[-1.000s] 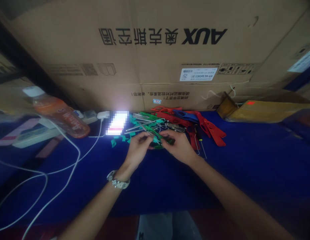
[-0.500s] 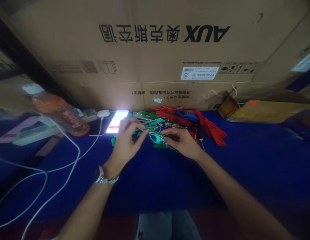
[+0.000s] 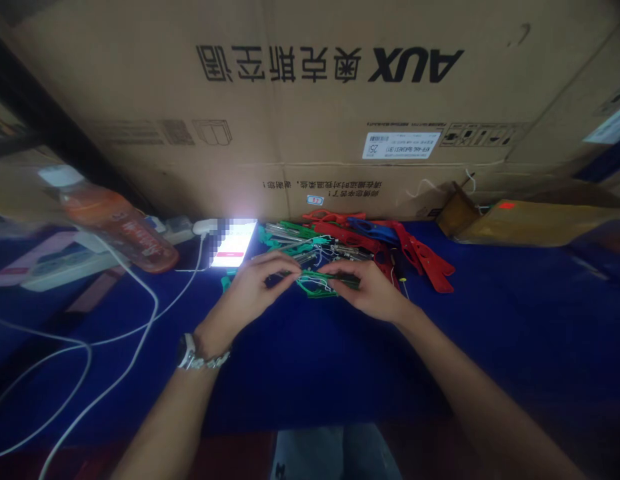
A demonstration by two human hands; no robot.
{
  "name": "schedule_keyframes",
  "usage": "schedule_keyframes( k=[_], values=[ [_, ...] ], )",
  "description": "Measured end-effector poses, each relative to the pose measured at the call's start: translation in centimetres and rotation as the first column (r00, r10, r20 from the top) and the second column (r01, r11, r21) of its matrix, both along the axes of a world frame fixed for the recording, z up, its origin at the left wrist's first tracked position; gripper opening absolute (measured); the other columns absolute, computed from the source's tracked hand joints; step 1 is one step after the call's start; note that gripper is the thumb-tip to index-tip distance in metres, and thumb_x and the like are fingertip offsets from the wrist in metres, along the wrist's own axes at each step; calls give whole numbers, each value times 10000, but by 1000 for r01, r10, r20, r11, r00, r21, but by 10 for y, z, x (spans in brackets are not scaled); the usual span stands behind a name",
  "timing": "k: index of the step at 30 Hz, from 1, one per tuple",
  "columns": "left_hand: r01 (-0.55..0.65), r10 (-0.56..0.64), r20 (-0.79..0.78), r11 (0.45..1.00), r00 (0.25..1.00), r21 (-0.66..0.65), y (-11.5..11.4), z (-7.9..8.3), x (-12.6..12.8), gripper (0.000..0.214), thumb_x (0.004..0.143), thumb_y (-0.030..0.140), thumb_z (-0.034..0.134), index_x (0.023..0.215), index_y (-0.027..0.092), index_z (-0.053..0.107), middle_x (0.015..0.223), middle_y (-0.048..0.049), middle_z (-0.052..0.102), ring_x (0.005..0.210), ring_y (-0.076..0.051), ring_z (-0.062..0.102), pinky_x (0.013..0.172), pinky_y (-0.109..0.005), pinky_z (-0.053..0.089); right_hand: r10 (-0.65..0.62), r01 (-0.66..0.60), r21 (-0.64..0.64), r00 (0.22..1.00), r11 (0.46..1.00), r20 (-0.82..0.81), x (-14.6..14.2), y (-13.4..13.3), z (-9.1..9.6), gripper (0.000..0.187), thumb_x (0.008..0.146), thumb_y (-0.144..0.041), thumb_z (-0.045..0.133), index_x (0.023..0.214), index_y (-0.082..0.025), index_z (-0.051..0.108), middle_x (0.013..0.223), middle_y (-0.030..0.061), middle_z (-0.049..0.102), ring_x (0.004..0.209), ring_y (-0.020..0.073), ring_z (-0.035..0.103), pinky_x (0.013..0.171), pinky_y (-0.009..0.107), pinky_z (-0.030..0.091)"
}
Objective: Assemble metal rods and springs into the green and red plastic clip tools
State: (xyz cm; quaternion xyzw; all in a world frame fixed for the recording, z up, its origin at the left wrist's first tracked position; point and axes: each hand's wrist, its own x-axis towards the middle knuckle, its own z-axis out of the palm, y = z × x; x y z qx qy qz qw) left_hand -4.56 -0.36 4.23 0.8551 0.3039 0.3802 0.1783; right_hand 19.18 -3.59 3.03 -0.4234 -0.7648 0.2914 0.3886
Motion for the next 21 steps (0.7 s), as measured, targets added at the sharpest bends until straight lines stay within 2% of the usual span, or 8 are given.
schedule_keyframes(
  k=[7,12,15,21],
  values=[
    [54,-50,-69,997,996,55,1,-4,-3,111,920,242,646,952,230,751,1011,-50,740,917,-179,703,851,-335,572,3,-2,7,1000,1000,-11,-2,0,-2,265,820,-141,589,1033,-211,731,979,14,767,877,167,724,846,308,567],
    [-17,40,-228,995,973,103,-6,-2,4,114,910,190,629,926,230,736,1039,-28,740,896,-187,711,815,-325,565,12,-11,-11,1000,1000,6,-3,1,-5,232,805,-140,603,998,-191,720,934,22,757,857,161,713,815,290,557],
    [-20,59,-277,989,959,143,-8,-1,7,105,919,182,613,926,215,713,1054,-25,736,916,-191,711,812,-317,564,-3,3,-7,1000,1000,12,-3,1,-7,222,799,-144,613,989,-196,715,923,21,753,851,161,708,809,294,552],
    [-3,25,-258,996,966,88,-12,-2,7,163,966,200,542,1028,204,693,1067,-44,724,940,-193,703,879,-349,557,-14,14,-7,1000,1000,-9,-1,2,-8,196,810,-170,620,979,-206,712,908,13,745,838,157,706,794,290,556]
  ],
)
